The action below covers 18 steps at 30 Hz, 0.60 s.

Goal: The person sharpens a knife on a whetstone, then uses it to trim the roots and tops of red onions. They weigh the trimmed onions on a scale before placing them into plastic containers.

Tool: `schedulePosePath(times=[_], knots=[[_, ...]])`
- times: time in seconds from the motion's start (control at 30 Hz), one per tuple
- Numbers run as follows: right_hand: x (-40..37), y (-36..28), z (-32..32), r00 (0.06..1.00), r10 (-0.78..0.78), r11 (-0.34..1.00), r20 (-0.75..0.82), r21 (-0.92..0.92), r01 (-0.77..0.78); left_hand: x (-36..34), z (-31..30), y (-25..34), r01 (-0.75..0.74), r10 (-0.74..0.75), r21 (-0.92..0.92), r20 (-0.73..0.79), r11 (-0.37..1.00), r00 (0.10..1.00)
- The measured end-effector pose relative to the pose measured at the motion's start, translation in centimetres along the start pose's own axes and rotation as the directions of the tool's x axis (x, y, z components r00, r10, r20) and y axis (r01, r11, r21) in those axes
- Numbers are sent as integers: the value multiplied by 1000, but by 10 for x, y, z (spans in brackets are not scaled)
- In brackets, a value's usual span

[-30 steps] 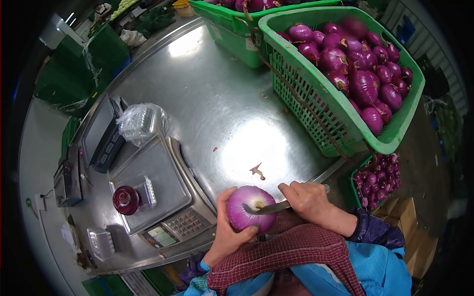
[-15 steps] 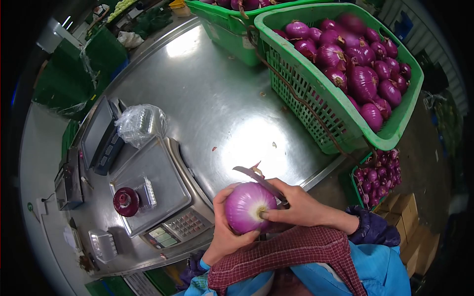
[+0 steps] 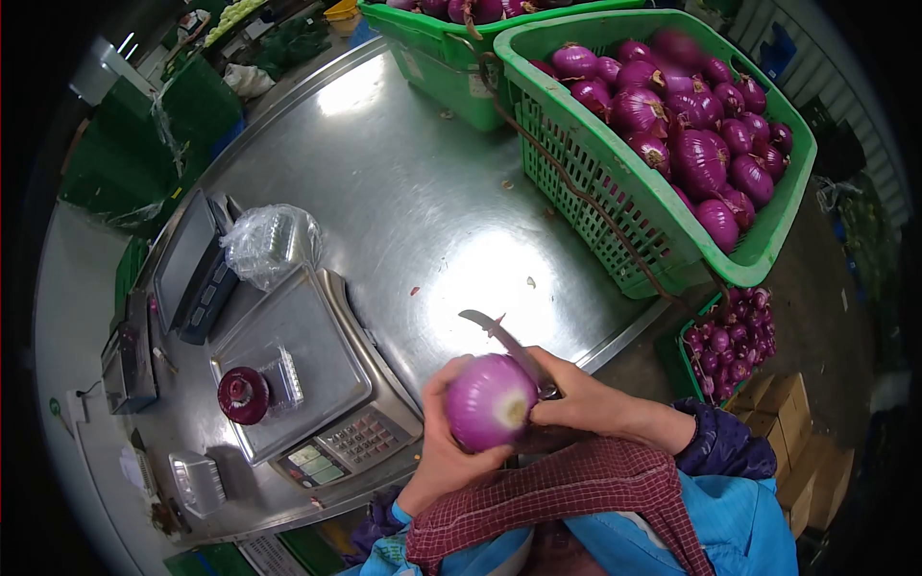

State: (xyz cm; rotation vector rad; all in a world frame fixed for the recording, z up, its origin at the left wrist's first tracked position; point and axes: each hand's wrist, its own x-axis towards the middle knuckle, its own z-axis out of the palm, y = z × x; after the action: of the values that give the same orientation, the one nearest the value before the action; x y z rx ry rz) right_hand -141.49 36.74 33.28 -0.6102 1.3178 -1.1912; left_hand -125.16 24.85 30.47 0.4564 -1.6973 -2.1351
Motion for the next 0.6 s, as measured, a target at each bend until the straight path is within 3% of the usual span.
schedulePosePath(times=[0.03,0.23,0.47,0.53,0.57,0.6], knots=[[-1,1,0,1000,0,1000,0,-1,0,1,-2,2,63,-66,-104,-23,993,998],[-3,-4,3,999,-49,999,-6,-14,49,2,-1,8,133,-159,-272,-79,953,984],[2,0,6,999,-35,999,-25,-33,34,1,-2,5,143,-162,-237,-66,961,985],[6,10,4,993,-84,990,-86,-117,74,0,-4,2,165,-177,-105,-123,981,976],[4,13,0,991,130,991,-20,-8,-130,2,3,6,195,-217,-168,-129,966,968],[8,28,1,999,44,992,-22,122,-41,3,9,11,230,-261,-227,-119,946,958]])
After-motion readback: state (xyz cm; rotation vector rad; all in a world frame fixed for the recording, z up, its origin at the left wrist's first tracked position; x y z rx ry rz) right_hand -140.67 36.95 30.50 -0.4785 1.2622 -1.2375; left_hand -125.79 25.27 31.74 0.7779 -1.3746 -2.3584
